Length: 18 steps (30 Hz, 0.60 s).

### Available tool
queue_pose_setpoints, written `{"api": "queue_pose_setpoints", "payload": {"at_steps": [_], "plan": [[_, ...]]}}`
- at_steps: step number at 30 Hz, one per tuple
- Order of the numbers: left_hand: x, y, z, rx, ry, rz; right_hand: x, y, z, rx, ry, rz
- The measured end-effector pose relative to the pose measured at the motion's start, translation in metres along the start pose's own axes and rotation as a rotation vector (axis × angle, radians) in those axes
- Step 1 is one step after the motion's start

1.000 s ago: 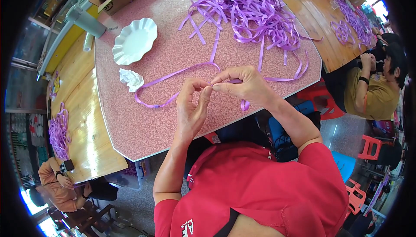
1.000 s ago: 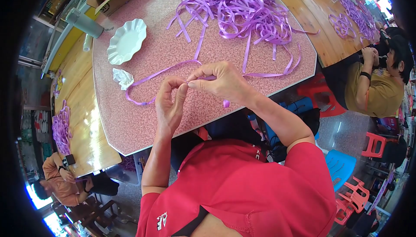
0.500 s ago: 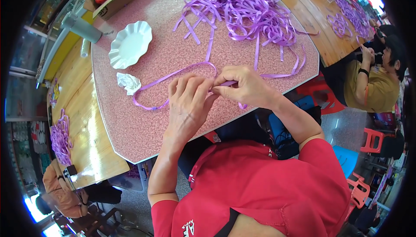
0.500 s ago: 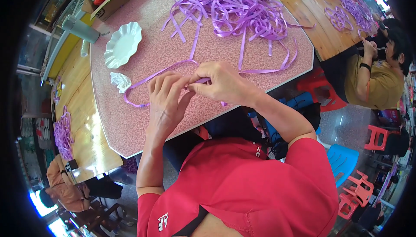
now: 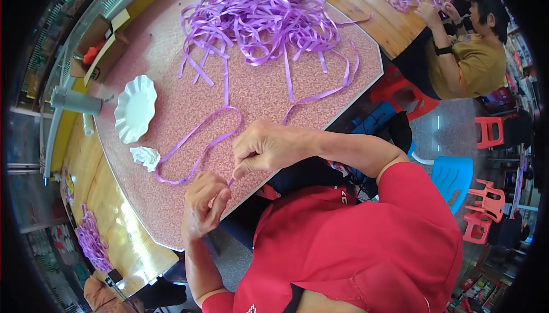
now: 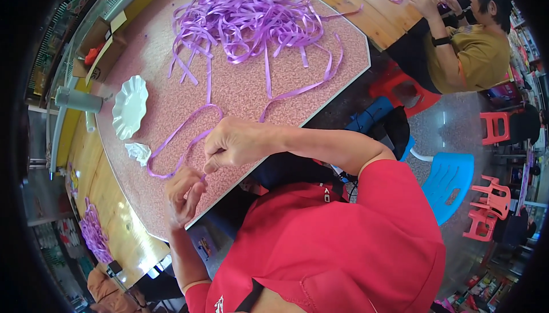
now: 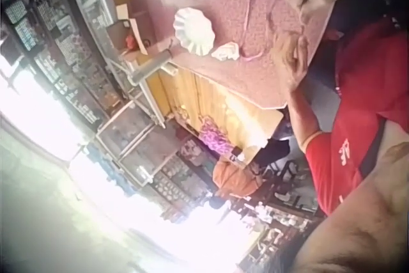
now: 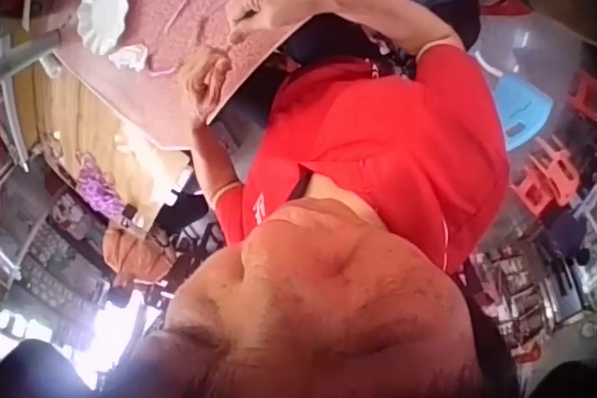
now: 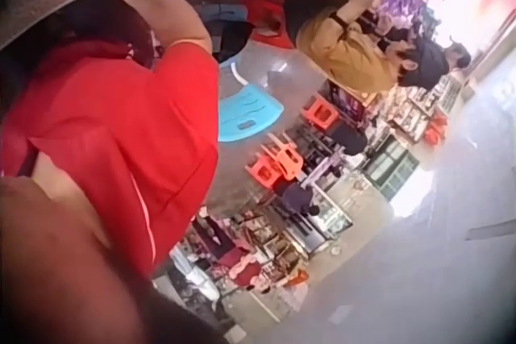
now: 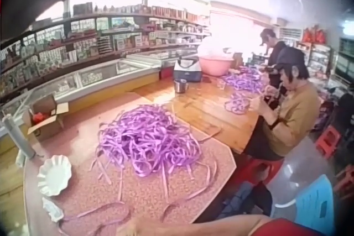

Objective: Tying knots in long purple plastic strips.

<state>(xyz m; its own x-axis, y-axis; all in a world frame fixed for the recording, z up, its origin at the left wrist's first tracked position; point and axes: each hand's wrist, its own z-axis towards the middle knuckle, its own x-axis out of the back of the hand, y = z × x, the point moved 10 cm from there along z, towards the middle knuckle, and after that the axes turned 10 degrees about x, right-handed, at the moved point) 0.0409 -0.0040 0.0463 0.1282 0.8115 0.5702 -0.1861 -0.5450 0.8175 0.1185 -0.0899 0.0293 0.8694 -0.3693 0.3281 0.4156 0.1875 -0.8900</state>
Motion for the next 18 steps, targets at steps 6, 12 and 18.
{"api": "queue_pose_setpoints", "payload": {"at_steps": [6, 12, 18], "plan": [[-0.001, -0.027, -0.020, 0.088, -0.089, -0.303, -0.019, -0.003, 0.005, 0.079, 0.020, 0.064], [0.032, -0.073, -0.044, 0.410, 0.122, -0.164, 0.051, -0.027, -0.010, 0.305, 0.315, -0.384], [0.058, -0.065, -0.051, 0.525, 0.221, 0.387, 0.134, 0.012, -0.069, -0.132, 0.363, -0.519]]}}
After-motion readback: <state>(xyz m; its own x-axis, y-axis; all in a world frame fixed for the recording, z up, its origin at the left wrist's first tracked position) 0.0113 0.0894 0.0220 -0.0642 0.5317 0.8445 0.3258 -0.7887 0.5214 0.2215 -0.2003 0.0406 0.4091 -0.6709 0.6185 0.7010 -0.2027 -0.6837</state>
